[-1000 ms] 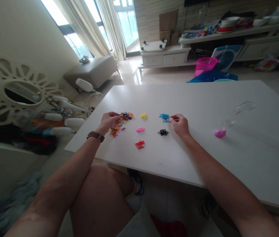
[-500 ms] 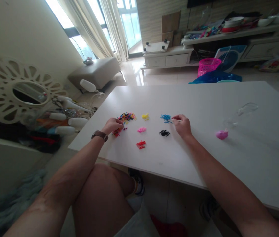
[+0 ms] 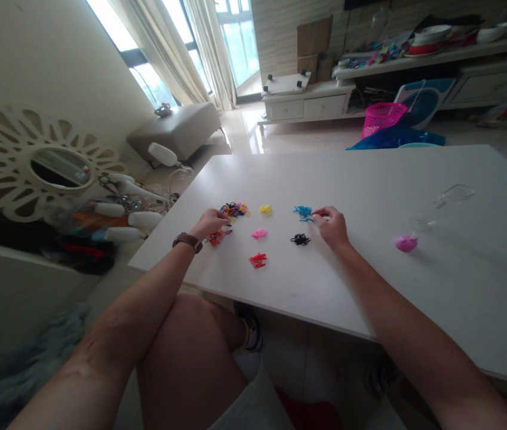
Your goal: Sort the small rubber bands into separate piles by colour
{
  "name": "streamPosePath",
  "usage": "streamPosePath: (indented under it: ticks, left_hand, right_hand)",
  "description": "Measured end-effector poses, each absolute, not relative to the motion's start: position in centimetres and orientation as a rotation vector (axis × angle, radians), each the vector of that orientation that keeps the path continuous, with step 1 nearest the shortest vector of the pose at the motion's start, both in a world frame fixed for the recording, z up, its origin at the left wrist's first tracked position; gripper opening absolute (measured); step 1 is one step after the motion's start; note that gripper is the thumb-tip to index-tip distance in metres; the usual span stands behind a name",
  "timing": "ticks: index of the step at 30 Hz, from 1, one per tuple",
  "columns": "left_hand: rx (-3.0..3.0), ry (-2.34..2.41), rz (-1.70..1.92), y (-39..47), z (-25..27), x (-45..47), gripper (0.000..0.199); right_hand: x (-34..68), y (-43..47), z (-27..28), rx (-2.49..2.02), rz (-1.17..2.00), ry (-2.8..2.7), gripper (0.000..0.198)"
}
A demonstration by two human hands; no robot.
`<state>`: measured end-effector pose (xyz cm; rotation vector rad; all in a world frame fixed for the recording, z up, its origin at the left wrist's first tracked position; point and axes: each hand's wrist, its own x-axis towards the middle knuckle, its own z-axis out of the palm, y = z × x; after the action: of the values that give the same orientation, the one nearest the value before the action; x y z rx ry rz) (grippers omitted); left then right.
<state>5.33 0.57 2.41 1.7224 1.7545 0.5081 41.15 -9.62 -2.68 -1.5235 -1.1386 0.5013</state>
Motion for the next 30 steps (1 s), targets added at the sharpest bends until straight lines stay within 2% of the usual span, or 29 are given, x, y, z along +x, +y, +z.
streamPosePath:
  ticks: [5,11,16,23,30]
  left_hand:
    - [1.736,1.728,0.539,1.0,1.9,5.0,0.021]
    - [1.747,1.715,0.383,1.6,1.4,4.0,0.028]
    - [1.688,1.690,0.284,1.4,1.6,4.1,0.021]
    - [1.790,1.677,0.511,1.2,1.5,5.0,0.025]
    - [1.807,1.744,0.466,1.3,0.5,6.1,0.018]
  right_hand:
    - [41.1,-9.6,-2.6,-1.527,0.501,-1.134,0.017]
    - [41.0,-9.6,-2.4,-1.535,0.513,-1.118,0.016]
    - [40.8,-9.7,-2.3,-1.534,0.524,-1.134,0.016]
    - [41.0,-9.7,-2.6,-1.529,0.515,-1.158,0.016]
    - [40.9,-9.7,-2.5,-1.532,0.524,-1.176,0.016]
